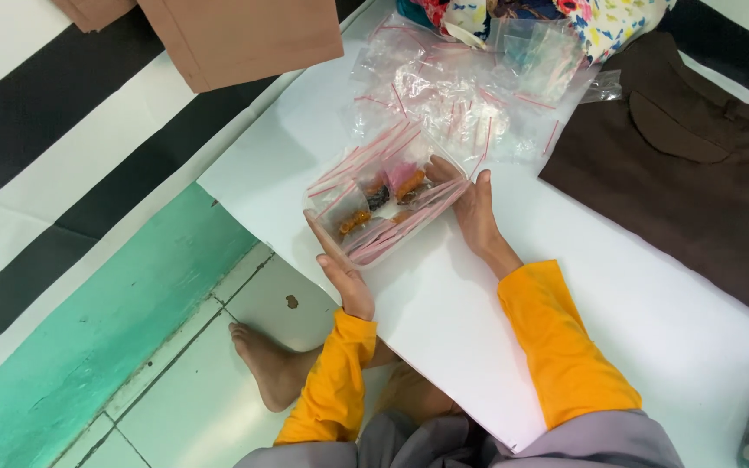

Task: Sorting small decorative beads and placing them into plastic bags

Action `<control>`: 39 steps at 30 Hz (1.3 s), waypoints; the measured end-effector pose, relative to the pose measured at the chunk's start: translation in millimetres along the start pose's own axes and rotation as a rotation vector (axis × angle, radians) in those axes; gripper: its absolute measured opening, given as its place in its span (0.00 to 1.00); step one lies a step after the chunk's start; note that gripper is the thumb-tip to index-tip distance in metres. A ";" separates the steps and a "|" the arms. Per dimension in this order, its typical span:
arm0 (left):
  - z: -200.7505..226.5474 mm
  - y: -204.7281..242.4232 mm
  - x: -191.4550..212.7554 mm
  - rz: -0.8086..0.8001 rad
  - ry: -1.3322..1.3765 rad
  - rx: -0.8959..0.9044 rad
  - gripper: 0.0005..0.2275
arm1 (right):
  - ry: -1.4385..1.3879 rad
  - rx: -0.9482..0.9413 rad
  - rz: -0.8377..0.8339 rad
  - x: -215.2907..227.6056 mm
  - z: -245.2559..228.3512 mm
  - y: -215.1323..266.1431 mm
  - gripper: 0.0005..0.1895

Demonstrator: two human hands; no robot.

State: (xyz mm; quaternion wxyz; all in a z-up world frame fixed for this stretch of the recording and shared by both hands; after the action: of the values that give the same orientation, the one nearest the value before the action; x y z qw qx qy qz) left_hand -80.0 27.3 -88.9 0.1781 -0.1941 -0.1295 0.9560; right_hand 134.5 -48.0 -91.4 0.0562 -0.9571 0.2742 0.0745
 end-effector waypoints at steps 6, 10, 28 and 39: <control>-1.7 1.7 -0.6 -0.027 0.007 0.009 0.29 | -0.021 -0.042 0.000 1.3 -1.7 -0.3 0.54; 8.0 12.6 -4.7 -0.042 -0.073 0.005 0.32 | -0.015 -0.045 0.037 5.4 3.4 4.5 0.52; -7.3 93.8 -95.3 -0.923 -0.978 -0.132 0.24 | 0.862 0.174 0.110 30.9 -44.1 93.0 0.13; -30.5 86.4 -152.1 -1.092 -1.242 -0.251 0.28 | 1.317 0.239 0.129 75.8 -75.6 170.5 0.18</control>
State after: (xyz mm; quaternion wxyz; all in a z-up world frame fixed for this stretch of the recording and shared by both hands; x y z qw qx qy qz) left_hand 38.6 -104.7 -94.0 0.4894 0.4398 -0.3856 0.6469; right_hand 115.6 -242.2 -41.7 -0.0217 -0.7717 0.3140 -0.5526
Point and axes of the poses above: each hand's wrist, its own y-axis away from the middle knuckle, its own x-axis out of the back of the hand, z = x × y, the point moved 6 cm from there along -y, towards the middle knuckle, and after that the axes turned 1 degree about y, right-handed, at the moved point
